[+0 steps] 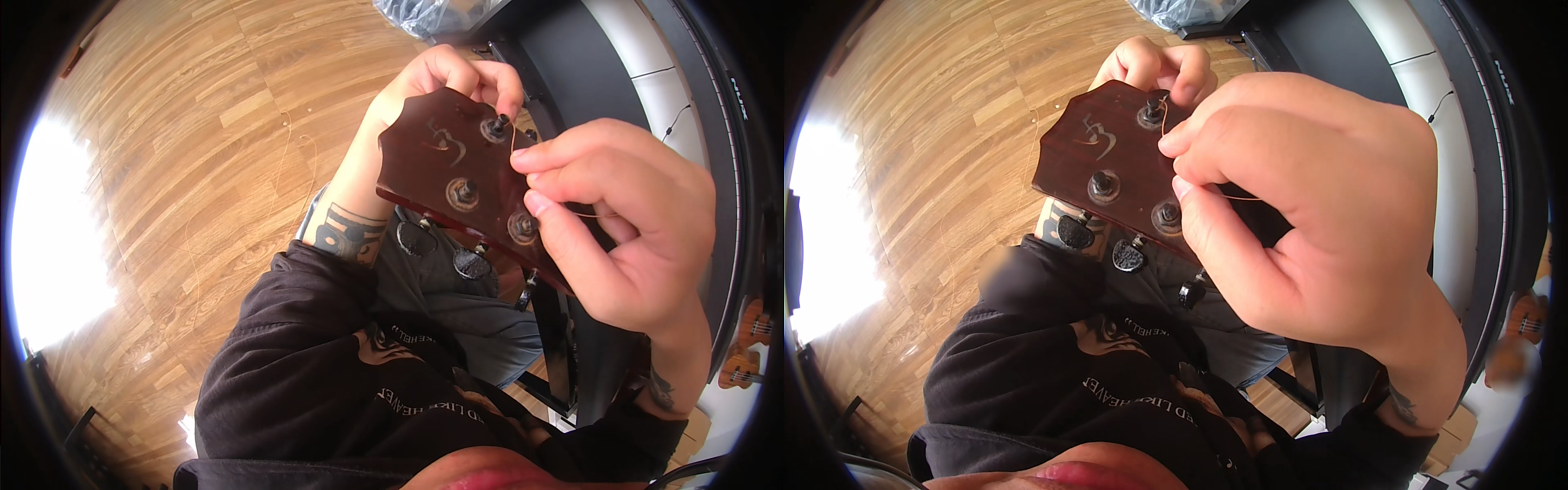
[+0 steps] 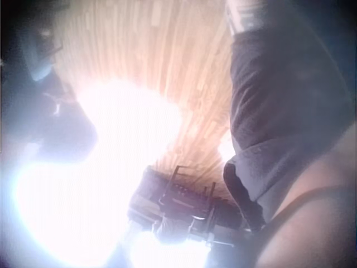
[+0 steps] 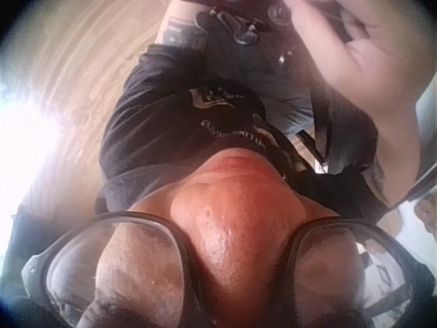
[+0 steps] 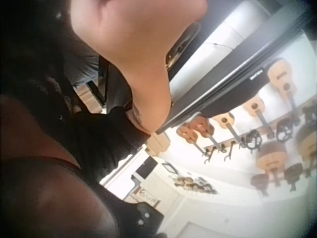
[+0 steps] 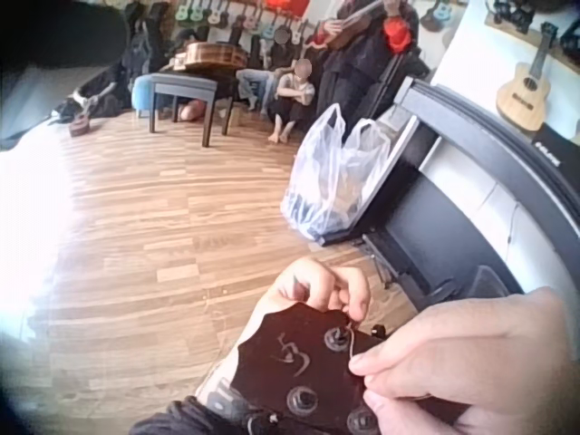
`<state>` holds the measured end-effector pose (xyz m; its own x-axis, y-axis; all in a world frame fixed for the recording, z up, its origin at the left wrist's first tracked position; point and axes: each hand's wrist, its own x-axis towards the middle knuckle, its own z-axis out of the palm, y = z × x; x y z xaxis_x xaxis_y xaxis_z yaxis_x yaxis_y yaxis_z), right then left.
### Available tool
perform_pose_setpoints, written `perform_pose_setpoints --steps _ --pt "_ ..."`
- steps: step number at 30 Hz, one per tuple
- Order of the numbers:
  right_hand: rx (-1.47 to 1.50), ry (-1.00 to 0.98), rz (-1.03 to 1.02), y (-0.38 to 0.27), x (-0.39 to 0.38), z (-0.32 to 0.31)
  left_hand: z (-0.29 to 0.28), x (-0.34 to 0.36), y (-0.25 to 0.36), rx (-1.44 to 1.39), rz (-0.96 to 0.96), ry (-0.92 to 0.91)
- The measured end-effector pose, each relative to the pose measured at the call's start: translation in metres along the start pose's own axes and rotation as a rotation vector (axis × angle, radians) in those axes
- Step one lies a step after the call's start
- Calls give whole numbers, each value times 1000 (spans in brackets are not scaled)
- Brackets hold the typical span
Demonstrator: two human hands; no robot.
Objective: The person strings an acoustic guitar by hand. They thread a new string through the bridge, pull it along the fretboard, and wind it onto the tuning peg at the headstock.
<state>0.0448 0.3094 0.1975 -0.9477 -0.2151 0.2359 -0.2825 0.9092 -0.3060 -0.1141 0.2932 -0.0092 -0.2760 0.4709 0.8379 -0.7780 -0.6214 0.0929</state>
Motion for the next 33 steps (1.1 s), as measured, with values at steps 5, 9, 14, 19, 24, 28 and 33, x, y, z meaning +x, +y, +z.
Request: perform_pose_setpoints --steps 5,9,14,19,24,28,33 --pt "23 0 12 0 -2 0 19 2 28 240 -205 180" --pt "22 -3 3 0 -1 0 20 -11 22 307 -149 206" --pt "20 12 -15 2 -3 1 12 -5 15 50 -129 111" --pt "15 19 -30 4 -4 3 -2 1 5 -117 -83 -7" --pt "-5 28 -27 7 -6 3 20 -6 20 211 -276 231" --pt "-1 28 -41 6 -4 3 16 -11 10 118 -111 179" --pt "-4 24 -44 6 -3 4 21 -3 0 58 -35 85"
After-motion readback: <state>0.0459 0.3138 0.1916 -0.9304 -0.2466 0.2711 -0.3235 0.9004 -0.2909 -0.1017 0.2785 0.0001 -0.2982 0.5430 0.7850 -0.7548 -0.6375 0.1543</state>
